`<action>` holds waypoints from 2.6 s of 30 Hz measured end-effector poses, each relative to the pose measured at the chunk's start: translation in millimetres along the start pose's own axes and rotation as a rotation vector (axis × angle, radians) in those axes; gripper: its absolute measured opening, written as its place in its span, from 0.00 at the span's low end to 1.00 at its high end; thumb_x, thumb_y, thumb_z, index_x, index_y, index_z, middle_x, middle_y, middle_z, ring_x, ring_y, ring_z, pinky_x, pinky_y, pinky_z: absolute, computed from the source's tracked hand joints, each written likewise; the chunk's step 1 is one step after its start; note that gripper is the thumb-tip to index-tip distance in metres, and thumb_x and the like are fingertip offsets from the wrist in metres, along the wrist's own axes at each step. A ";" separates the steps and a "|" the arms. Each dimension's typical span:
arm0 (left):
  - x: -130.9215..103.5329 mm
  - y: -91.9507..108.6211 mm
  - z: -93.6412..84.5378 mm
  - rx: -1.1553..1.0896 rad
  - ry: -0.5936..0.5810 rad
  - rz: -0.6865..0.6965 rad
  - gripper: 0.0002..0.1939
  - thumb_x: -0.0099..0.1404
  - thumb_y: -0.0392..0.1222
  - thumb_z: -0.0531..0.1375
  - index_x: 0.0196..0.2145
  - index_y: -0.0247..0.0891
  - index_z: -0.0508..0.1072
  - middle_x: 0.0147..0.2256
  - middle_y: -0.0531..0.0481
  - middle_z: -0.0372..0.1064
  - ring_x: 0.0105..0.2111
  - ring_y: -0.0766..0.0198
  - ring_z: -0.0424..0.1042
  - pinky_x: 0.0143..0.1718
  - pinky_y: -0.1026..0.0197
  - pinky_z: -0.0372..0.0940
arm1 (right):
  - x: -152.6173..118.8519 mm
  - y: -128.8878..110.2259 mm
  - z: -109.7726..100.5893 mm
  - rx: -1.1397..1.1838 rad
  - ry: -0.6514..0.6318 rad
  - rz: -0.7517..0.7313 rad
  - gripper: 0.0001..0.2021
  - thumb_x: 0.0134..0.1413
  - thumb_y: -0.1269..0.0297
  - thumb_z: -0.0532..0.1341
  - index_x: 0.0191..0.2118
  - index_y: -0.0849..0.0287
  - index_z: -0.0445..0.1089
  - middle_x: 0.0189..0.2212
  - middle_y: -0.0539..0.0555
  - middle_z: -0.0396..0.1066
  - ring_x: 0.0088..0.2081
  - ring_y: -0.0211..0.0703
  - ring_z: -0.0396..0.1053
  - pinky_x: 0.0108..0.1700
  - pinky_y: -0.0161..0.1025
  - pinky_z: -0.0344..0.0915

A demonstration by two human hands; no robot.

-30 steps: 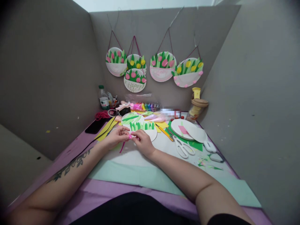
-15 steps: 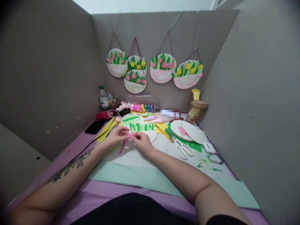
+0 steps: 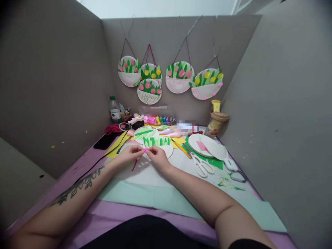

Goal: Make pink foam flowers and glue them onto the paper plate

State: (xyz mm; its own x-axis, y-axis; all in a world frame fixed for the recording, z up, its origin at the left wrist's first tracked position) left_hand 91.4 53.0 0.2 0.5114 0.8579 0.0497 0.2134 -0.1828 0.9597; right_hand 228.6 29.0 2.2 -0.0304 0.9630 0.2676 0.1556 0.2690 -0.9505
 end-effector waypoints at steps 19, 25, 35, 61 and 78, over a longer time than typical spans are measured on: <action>-0.1 -1.8 0.1 0.060 0.019 -0.024 0.21 0.57 0.58 0.61 0.27 0.35 0.69 0.21 0.55 0.63 0.20 0.70 0.60 0.21 0.67 0.52 | 0.4 1.5 -0.4 0.015 0.006 0.034 0.12 0.47 0.57 0.62 0.34 0.61 0.73 0.30 0.53 0.73 0.32 0.42 0.68 0.36 0.38 0.63; -1.0 1.2 1.0 0.142 0.024 0.005 0.21 0.56 0.58 0.62 0.27 0.34 0.71 0.21 0.55 0.62 0.21 0.70 0.59 0.21 0.67 0.51 | 0.5 -2.5 -0.6 -0.033 -0.007 0.009 0.10 0.48 0.58 0.61 0.31 0.60 0.73 0.28 0.52 0.72 0.32 0.42 0.68 0.37 0.37 0.62; 2.7 -3.1 -2.1 0.035 0.002 -0.003 0.22 0.56 0.59 0.62 0.31 0.33 0.72 0.23 0.53 0.65 0.22 0.69 0.63 0.23 0.66 0.57 | 1.1 3.8 -1.8 0.062 0.022 0.047 0.10 0.46 0.58 0.63 0.27 0.60 0.69 0.21 0.47 0.66 0.25 0.37 0.61 0.31 0.35 0.58; -2.1 4.9 3.2 0.022 0.009 -0.012 0.21 0.55 0.58 0.62 0.29 0.34 0.70 0.23 0.54 0.64 0.21 0.70 0.61 0.22 0.67 0.54 | 1.5 5.0 1.8 0.073 0.009 0.047 0.10 0.46 0.57 0.62 0.28 0.60 0.69 0.21 0.47 0.65 0.26 0.37 0.61 0.31 0.35 0.58; -4.2 4.6 6.7 0.066 -0.013 -0.025 0.20 0.56 0.58 0.61 0.28 0.34 0.70 0.21 0.55 0.62 0.19 0.70 0.59 0.19 0.67 0.52 | 1.7 8.2 4.8 0.052 -0.022 0.035 0.09 0.47 0.58 0.62 0.27 0.59 0.69 0.21 0.47 0.65 0.26 0.37 0.61 0.28 0.33 0.58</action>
State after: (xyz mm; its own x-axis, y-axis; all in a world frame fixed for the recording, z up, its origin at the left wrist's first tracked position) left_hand 95.7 45.4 2.5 0.5159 0.8564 0.0219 0.2805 -0.1930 0.9403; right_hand 225.1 32.9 -5.8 -0.0476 0.9719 0.2307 0.1057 0.2346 -0.9663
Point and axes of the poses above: each hand's wrist, its own x-axis towards the middle knuckle, its own z-axis out of the palm, y = z × x, the point moved 8 cm from there along x, towards the middle knuckle
